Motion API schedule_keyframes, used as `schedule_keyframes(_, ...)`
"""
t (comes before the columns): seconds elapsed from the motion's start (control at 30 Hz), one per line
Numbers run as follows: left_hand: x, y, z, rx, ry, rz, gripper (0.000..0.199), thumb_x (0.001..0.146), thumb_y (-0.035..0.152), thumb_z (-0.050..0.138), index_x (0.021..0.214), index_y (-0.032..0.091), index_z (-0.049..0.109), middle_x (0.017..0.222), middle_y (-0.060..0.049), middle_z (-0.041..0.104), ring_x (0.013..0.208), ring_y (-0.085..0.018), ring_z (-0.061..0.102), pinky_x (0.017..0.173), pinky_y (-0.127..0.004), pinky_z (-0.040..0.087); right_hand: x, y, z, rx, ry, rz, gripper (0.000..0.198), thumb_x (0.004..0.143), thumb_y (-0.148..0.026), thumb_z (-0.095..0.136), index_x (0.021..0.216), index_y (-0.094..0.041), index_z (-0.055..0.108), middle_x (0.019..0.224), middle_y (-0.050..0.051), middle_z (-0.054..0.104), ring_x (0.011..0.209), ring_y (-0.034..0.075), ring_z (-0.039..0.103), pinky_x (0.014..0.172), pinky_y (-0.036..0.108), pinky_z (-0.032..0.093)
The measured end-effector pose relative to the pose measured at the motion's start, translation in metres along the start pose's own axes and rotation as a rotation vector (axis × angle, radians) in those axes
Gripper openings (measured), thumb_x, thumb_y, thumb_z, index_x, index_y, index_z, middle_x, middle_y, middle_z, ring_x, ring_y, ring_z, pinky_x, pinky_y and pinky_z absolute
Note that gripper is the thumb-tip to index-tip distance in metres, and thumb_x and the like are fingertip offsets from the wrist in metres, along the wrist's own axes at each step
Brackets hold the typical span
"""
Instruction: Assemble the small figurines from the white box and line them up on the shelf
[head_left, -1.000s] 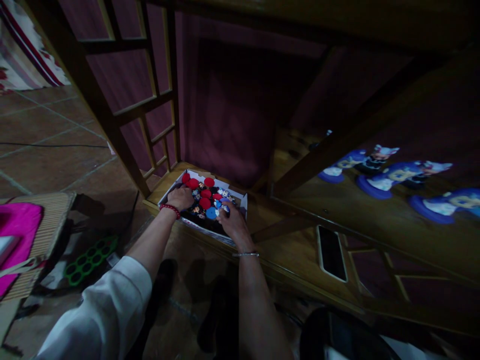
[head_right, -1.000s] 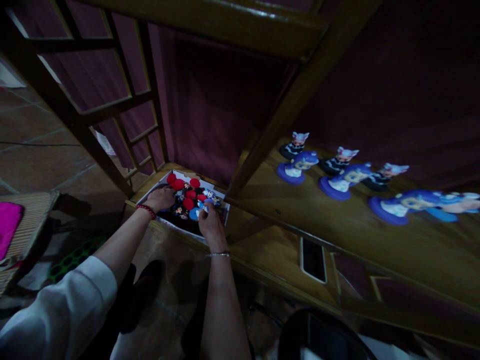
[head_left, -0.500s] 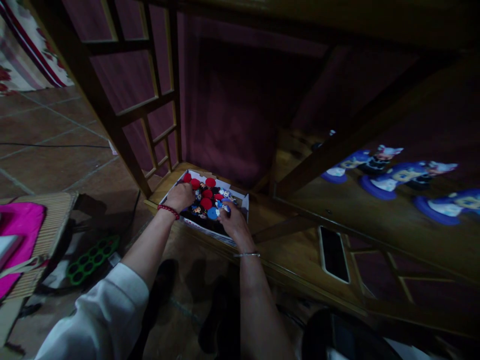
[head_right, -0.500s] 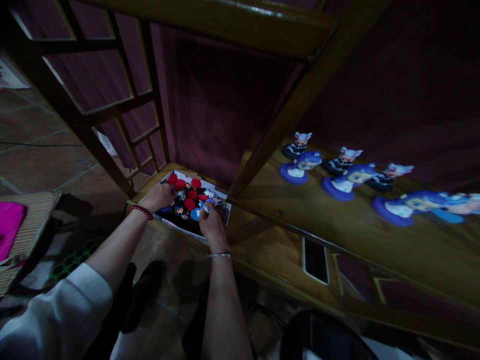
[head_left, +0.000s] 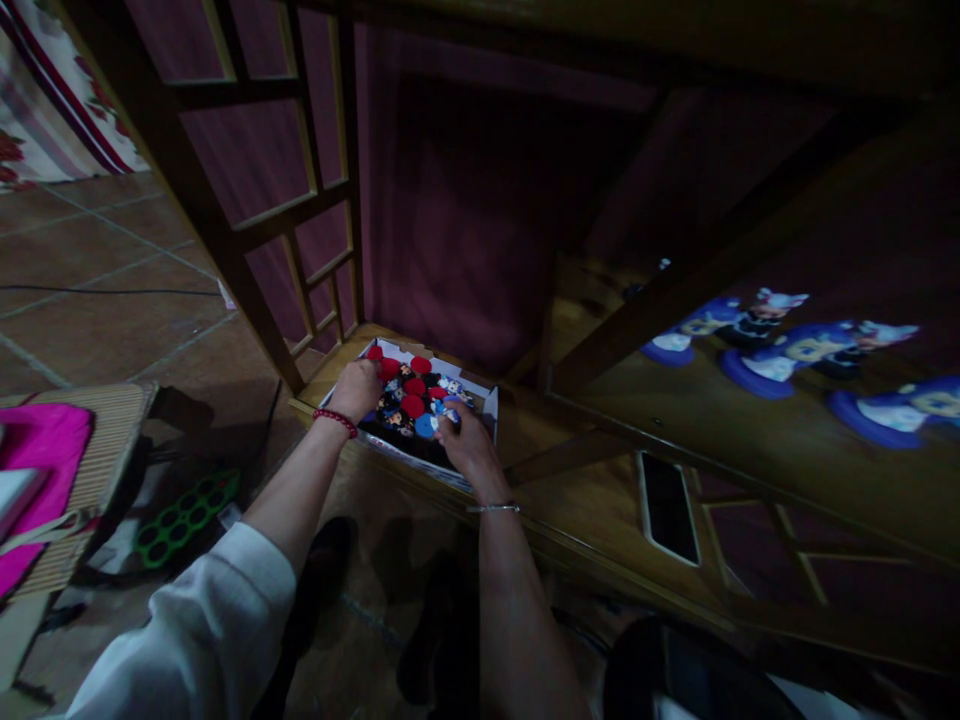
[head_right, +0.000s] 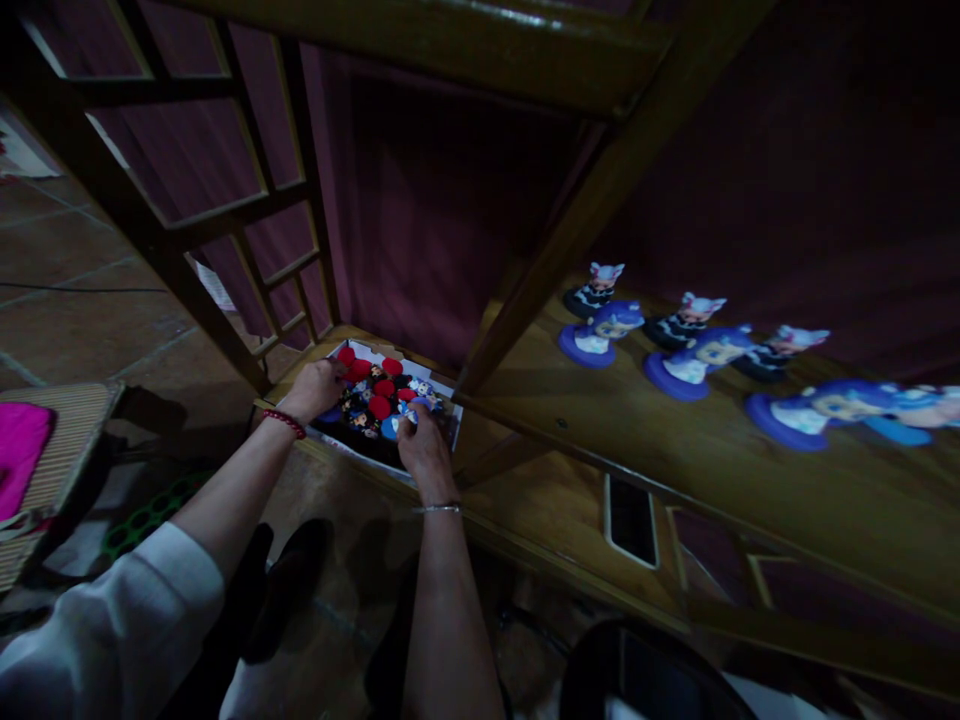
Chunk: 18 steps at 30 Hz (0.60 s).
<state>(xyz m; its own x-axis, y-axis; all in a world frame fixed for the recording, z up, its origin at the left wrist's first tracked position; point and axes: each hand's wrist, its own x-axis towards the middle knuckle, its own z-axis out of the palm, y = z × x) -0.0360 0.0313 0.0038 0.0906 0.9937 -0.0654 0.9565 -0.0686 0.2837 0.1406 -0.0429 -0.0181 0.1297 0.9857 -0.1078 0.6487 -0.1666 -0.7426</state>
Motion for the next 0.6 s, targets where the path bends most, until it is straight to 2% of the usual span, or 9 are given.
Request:
schedule_keyframes(0.2, 0.005, -0.006, 0.008, 0.034, 0.037, 0.020, 0.030, 0.075, 0.013, 0.043, 0.098, 0.016, 0.062, 0.100, -0.010, 0.063, 0.093, -0.019, 0.058, 0.082, -0.025, 0.043, 0.000, -0.002, -0.002, 0.012, -0.027, 0.011, 0.031, 0.080, -0.027, 0.042, 0.109, -0.023, 0.052, 0.083, 0.002, 0.063, 0.078, 0.014, 0.060, 0.078, 0.028, 0.044)
schedule_keyframes(0.4, 0.002, -0.005, 0.012, 0.103, 0.024, 0.069, 0.031, 0.076, 0.014, 0.041, 0.101, 0.016, 0.060, 0.092, -0.013, 0.064, 0.091, -0.022, 0.059, 0.080, -0.031, 0.044, 0.001, -0.003, -0.001, -0.032, -0.018, -0.011, 0.030, 0.080, -0.028, 0.042, 0.107, -0.022, 0.053, 0.082, 0.002, 0.063, 0.078, 0.014, 0.060, 0.079, 0.029, 0.044)
schedule_keyframes(0.6, -0.001, -0.002, 0.014, 0.130, 0.004, 0.001, 0.033, 0.077, 0.009, 0.035, 0.098, 0.013, 0.060, 0.092, -0.014, 0.063, 0.091, -0.022, 0.058, 0.076, -0.030, 0.045, -0.001, -0.004, -0.003, -0.023, -0.041, 0.000, 0.031, 0.080, -0.027, 0.042, 0.108, -0.022, 0.052, 0.083, 0.002, 0.063, 0.077, 0.015, 0.060, 0.079, 0.029, 0.044)
